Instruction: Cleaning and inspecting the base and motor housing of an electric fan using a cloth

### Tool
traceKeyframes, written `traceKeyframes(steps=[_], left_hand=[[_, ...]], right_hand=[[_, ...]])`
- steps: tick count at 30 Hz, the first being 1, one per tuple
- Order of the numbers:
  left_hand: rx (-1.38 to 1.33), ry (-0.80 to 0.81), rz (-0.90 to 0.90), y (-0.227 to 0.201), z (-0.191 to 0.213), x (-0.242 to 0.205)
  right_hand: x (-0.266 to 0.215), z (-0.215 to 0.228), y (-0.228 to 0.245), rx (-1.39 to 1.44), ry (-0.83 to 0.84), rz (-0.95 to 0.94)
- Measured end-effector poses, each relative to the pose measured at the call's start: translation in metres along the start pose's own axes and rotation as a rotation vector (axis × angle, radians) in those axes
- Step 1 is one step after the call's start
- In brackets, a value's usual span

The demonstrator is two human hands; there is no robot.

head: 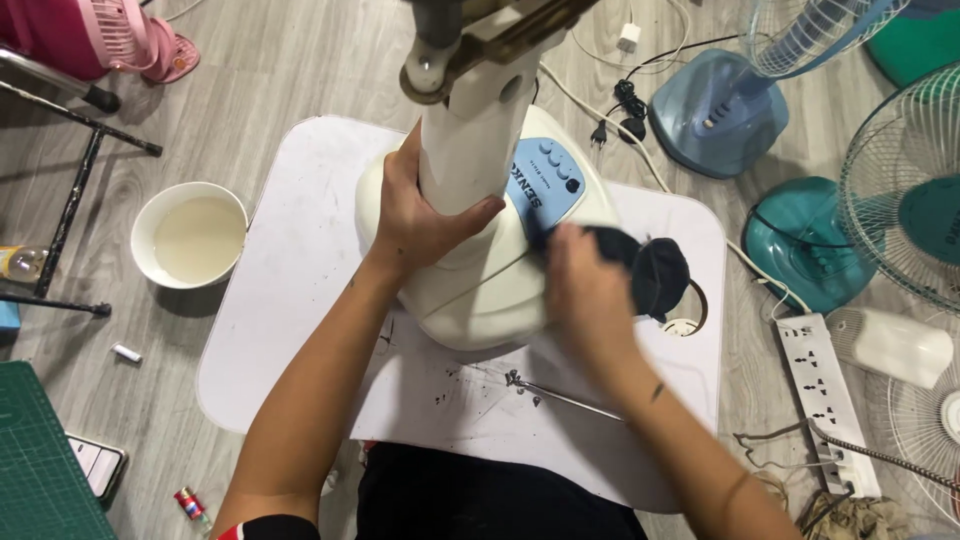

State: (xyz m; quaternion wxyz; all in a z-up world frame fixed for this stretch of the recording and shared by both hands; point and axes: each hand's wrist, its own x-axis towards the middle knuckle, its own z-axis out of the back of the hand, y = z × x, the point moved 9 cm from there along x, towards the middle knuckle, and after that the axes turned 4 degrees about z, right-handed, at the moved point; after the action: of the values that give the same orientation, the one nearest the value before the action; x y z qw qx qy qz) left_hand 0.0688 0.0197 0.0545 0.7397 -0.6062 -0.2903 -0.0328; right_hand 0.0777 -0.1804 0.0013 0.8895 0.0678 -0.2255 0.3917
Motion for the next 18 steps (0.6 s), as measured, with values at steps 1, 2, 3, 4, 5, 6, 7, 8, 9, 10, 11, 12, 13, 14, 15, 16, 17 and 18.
traceKeyframes(steps=[1, 2, 3, 4, 5, 6, 7, 8, 9, 10, 11, 12, 13, 14, 15, 16, 17, 18], left_hand=[[0.002, 0.0, 0.002, 0.002, -0.001, -0.001], [0.01, -0.003, -0.006, 0.002, -0.001, -0.001], [0.017, -0.006, -0.014, 0.003, -0.002, -0.001], [0.016, -0.006, -0.015, 0.002, -0.002, -0.001], [0.015, 0.0, -0.015, 0.001, -0.003, -0.001], [0.016, 0.006, -0.014, 0.0, -0.004, -0.002], [0.016, 0.005, -0.013, 0.0, -0.003, -0.001], [0.02, 0.006, -0.004, 0.001, -0.003, -0.001], [0.024, 0.006, 0.005, 0.001, -0.003, 0.0], [0.024, 0.006, 0.002, 0.004, -0.001, -0.001], [0.044, 0.029, -0.061, 0.001, -0.003, -0.003], [0.067, 0.053, -0.125, -0.003, -0.003, -0.004], [0.069, 0.054, -0.128, -0.008, -0.003, -0.004], [0.064, 0.073, -0.072, -0.007, -0.004, -0.002], [0.06, 0.092, -0.017, -0.006, -0.004, -0.001], [0.06, 0.092, -0.01, -0.006, -0.003, -0.001], [0.051, 0.086, 0.004, -0.006, -0.001, -0.002], [0.039, 0.081, 0.015, -0.007, -0.002, 0.0]], right_hand=[[-0.009, -0.006, 0.012, 0.003, 0.001, 0.0], [-0.017, -0.004, 0.038, -0.039, -0.086, 0.161], [-0.028, -0.003, 0.064, -0.081, -0.174, 0.322], [-0.026, 0.004, 0.073, -0.083, -0.174, 0.322], [-0.025, 0.012, 0.084, -0.059, -0.184, 0.341], [-0.023, 0.021, 0.095, -0.034, -0.193, 0.359], [-0.028, 0.018, 0.106, -0.034, -0.192, 0.361], [-0.034, 0.016, 0.115, 0.069, -0.171, 0.364], [-0.039, 0.013, 0.124, 0.171, -0.15, 0.366], [-0.03, 0.026, 0.135, 0.169, -0.152, 0.367], [-0.019, 0.029, 0.143, 0.486, -0.003, 0.327], [-0.01, 0.032, 0.155, 0.803, 0.146, 0.28], [-0.013, 0.028, 0.149, 0.804, 0.143, 0.281], [-0.014, 0.025, 0.141, 0.823, 0.112, 0.255], [-0.015, 0.021, 0.133, 0.841, 0.081, 0.23], [-0.016, 0.026, 0.114, 0.845, 0.086, 0.227], [-0.015, 0.025, 0.074, 0.85, 0.043, -0.011], [-0.019, 0.025, 0.033, 0.843, 0.0, -0.249]])
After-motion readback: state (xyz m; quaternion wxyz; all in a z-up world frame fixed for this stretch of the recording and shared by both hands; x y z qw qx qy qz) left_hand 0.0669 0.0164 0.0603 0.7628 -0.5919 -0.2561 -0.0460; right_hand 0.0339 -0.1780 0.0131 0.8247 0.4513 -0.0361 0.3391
